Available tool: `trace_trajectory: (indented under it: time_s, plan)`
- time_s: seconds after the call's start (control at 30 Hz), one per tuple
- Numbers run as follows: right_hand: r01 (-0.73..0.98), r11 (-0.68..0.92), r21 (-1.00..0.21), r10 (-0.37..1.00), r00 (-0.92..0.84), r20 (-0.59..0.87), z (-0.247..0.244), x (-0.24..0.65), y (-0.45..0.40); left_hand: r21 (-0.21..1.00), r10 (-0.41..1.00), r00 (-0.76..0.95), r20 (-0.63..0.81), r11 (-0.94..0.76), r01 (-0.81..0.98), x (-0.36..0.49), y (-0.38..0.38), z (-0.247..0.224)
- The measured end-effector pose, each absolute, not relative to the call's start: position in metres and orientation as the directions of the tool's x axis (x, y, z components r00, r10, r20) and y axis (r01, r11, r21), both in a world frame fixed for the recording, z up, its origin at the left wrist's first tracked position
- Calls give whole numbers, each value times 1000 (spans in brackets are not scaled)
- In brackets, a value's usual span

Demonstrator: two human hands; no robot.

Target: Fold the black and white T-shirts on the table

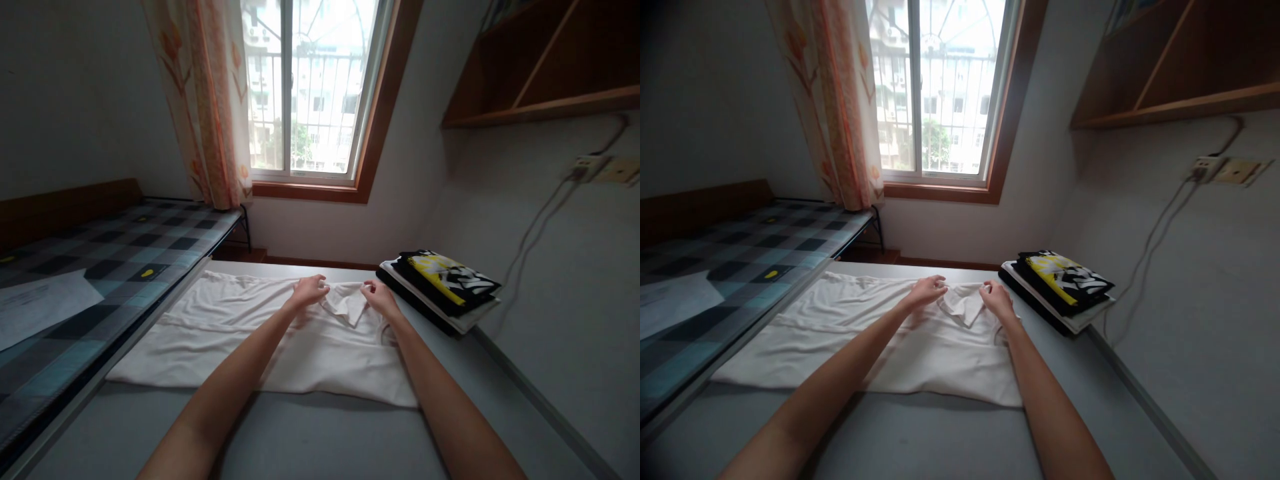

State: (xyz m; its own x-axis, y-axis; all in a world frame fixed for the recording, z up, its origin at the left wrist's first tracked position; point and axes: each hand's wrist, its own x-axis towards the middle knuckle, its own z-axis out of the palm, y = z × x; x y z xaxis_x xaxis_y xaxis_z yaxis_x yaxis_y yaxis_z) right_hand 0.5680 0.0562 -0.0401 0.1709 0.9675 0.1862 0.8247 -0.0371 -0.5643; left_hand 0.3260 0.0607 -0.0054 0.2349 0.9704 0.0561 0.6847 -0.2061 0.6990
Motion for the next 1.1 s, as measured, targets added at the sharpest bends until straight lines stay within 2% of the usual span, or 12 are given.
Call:
trace_trajectory:
  time_s: [0.07,0.13,0.4,0.6,0.73,0.93,1.1]
  plan:
    - [622,-49,-781,956,256,143,-45,571,61,758,980,191,47,-159,632,335,70,-11]
    - [452,-56,-890,946,310,98,-49,573,65,790,983,174,54,-149,595,341,78,-17]
    - [265,-94,-960,919,394,18,-55,571,65,909,986,125,106,-147,389,348,93,-37]
    - [283,-140,-949,921,389,-20,-43,566,58,943,992,99,79,-107,316,346,94,-42]
    - [227,-197,-954,953,272,-132,-21,558,45,949,989,142,39,-81,306,338,89,-27]
    - [261,-250,-932,958,-73,-277,1,556,29,945,918,362,-162,40,324,326,79,-1]
    - [225,-263,-938,927,-210,-310,0,562,27,933,930,331,-160,33,359,328,76,-1]
